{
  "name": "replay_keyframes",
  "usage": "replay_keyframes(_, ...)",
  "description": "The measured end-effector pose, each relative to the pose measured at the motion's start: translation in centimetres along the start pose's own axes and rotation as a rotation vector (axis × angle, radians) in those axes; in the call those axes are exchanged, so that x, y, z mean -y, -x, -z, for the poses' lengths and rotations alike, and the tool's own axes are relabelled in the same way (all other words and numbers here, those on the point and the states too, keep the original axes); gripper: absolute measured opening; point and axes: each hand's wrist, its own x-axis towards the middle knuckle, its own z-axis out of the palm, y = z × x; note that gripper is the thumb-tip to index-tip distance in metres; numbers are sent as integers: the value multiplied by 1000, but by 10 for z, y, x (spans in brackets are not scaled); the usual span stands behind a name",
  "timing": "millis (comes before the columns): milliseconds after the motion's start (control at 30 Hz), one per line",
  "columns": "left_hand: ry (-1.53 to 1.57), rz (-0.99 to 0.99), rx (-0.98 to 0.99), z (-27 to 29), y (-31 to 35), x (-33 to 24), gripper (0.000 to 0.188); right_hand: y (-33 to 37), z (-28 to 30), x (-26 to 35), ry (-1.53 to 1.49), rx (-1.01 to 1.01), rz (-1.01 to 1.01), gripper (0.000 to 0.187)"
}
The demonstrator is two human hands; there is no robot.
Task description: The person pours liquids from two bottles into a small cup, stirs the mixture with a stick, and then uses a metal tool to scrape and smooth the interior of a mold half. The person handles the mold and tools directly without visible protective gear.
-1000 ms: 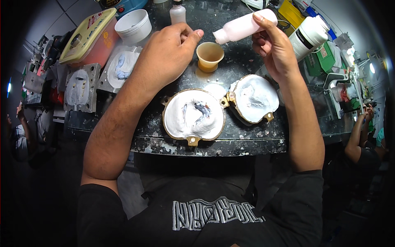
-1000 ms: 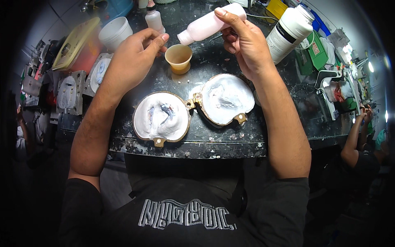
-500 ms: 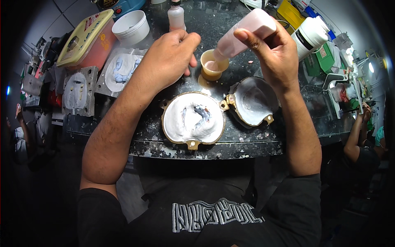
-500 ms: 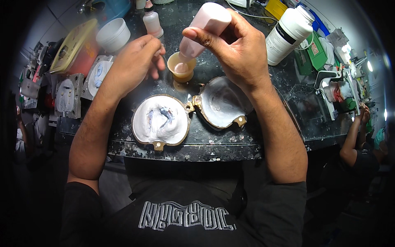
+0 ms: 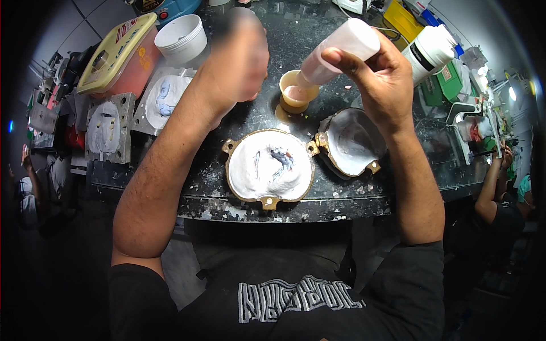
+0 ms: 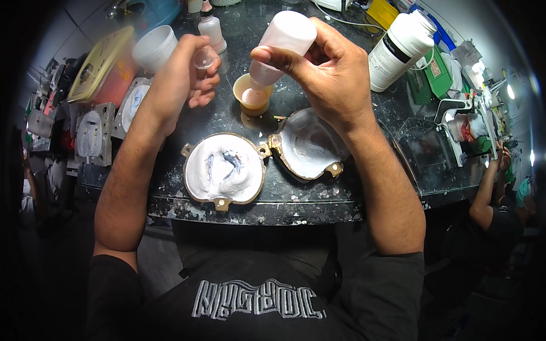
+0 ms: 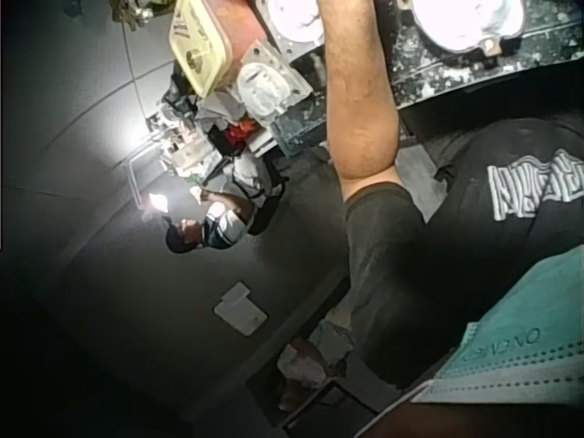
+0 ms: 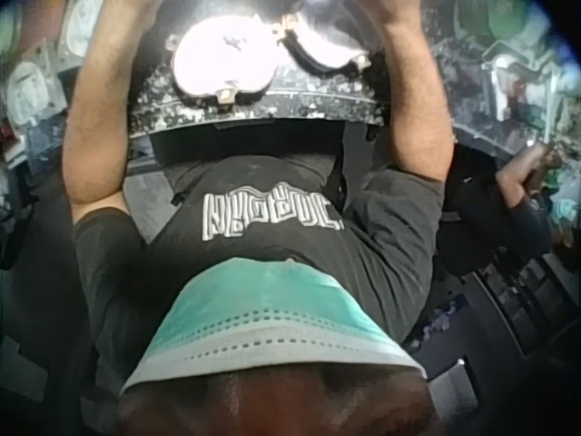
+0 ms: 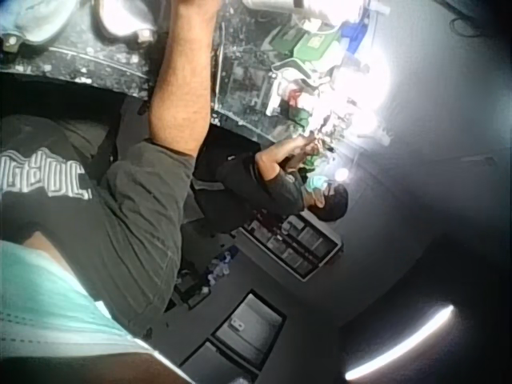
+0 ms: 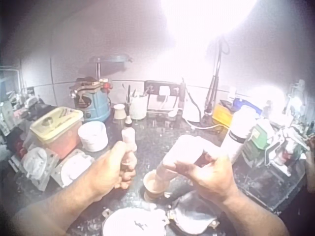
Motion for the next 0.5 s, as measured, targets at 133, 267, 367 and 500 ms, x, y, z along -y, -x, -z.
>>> replay_keyframes(133, -412, -243, 19, -4, 3, 12, 35, -2, 2, 1, 22, 7, -1, 41)
replay_keyframes(267, -743, -394, 28, -16, 11, 13, 53, -1, 3, 0, 13, -3, 7, 39)
replay_keyframes(367, -717, -363, 16, -19, 13, 10, 52, 0, -2, 2, -41, -1, 3, 39)
replay_keyframes(500, -692, -314, 26, -18, 13, 9, 49, 1, -3, -2, 18, 27, 24, 37)
